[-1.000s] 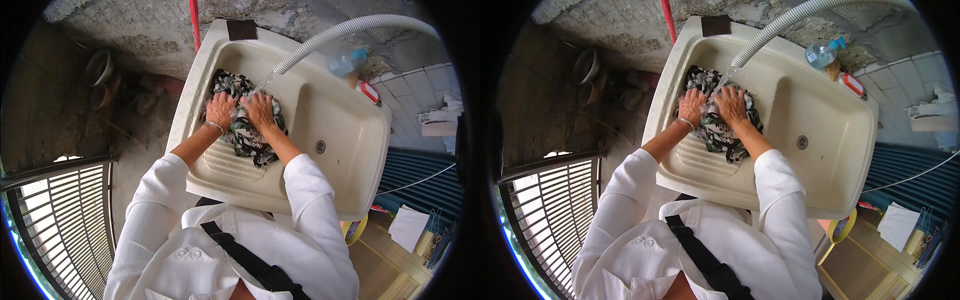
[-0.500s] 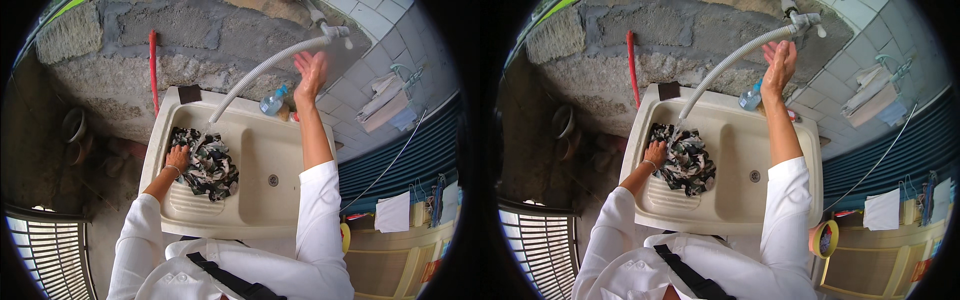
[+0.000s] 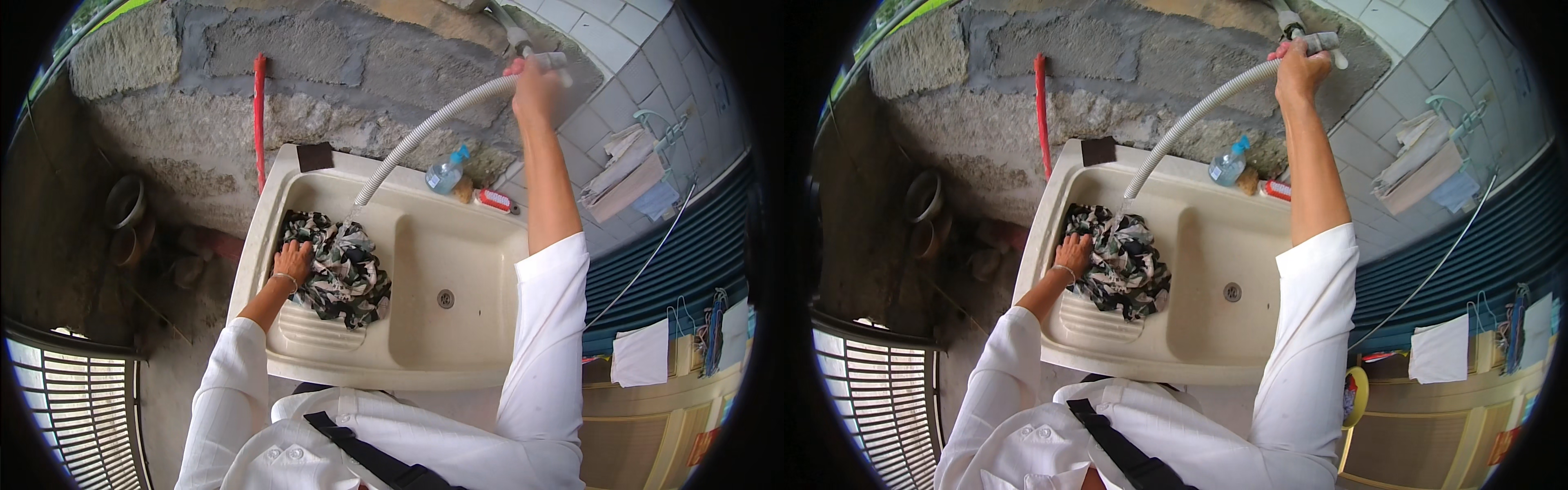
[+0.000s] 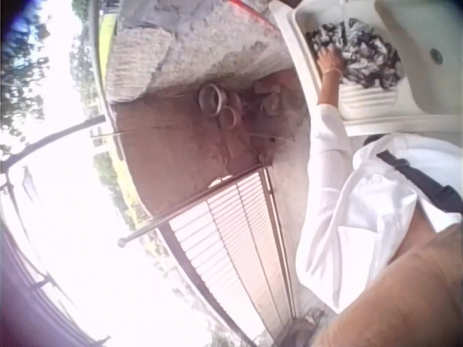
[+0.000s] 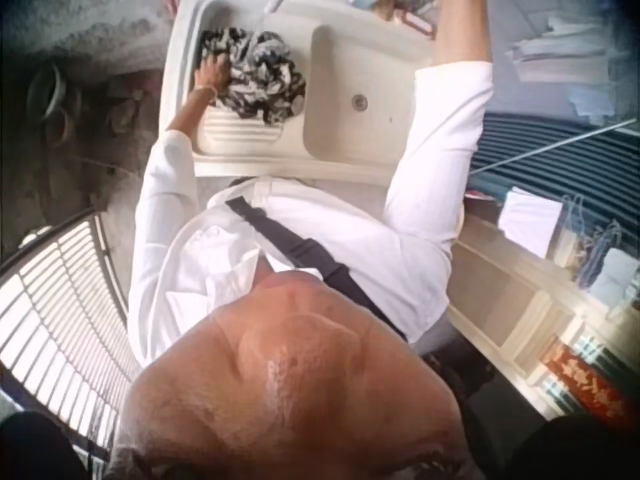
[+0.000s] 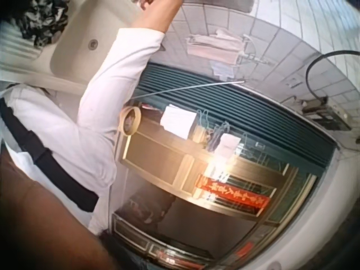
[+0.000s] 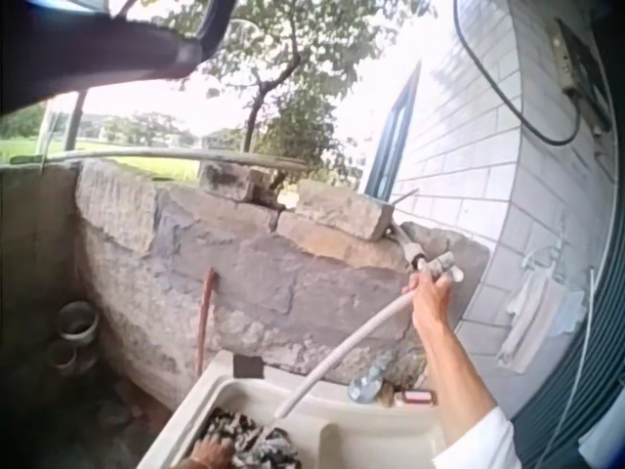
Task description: The person hand-washes a camouflage-patterned garment in a utility sink. They scrub the fabric with both hands, rinse it under running water from a flexible hose, and wring out excess water repeatedly.
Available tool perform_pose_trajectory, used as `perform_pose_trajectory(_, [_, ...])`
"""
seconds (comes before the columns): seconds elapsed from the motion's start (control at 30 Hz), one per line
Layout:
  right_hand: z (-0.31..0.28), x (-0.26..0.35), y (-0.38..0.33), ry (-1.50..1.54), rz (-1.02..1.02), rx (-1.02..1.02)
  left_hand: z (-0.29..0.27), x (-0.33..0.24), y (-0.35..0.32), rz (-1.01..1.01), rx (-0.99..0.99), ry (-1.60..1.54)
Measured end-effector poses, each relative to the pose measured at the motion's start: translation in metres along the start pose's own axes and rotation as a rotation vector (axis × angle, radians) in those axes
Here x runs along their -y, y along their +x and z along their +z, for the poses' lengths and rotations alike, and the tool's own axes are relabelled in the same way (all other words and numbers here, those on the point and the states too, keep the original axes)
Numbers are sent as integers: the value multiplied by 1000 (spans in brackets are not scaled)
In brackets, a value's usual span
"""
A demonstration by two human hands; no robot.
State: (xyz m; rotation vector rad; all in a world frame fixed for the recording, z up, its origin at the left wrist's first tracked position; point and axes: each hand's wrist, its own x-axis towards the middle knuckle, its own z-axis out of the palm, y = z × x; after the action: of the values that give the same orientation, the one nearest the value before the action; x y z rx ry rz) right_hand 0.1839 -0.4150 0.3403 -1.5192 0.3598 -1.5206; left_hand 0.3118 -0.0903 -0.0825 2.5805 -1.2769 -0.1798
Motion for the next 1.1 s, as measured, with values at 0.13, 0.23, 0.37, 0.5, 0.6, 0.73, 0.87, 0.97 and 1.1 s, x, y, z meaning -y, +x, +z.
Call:
perform_pose_trajectory(0.13, [9,10,-10,-47,-20,45,-4,2,-2,-1,-25,-18])
perform_pose_trajectory(0.23, [-12,-21,17,-118,-50,50,-8,-5,-4,22,-24,-23])
perform_pose_trajectory(0.37, [-11,-38,32,-36,-67,33,-3,6,-4,26,-19,-2])
perform_pose_trajectory(0.5, [-35,-55,50,-230,-32,54,-3,-5,-1,72,17,14])
perform_pose_trajectory(0.6, [-7,-13,-7,-206,-7,44,-7,2,-4,120,19,21])
perform_pose_trajectory(0.73, [-9,-51,-98,-116,160,17,-17,15,-23,176,60,18])
perform_pose_trajectory(0.87, [-77,-172,-248,-658,563,423,-13,-29,-37,338,78,-61])
perform_pose_trajectory(0.97, [-70,-213,-342,-988,529,955,-7,-52,-50,432,73,-182])
perform_pose_trajectory(1.1, [-63,-198,-381,-820,407,1054,-15,-78,-77,199,-217,-448])
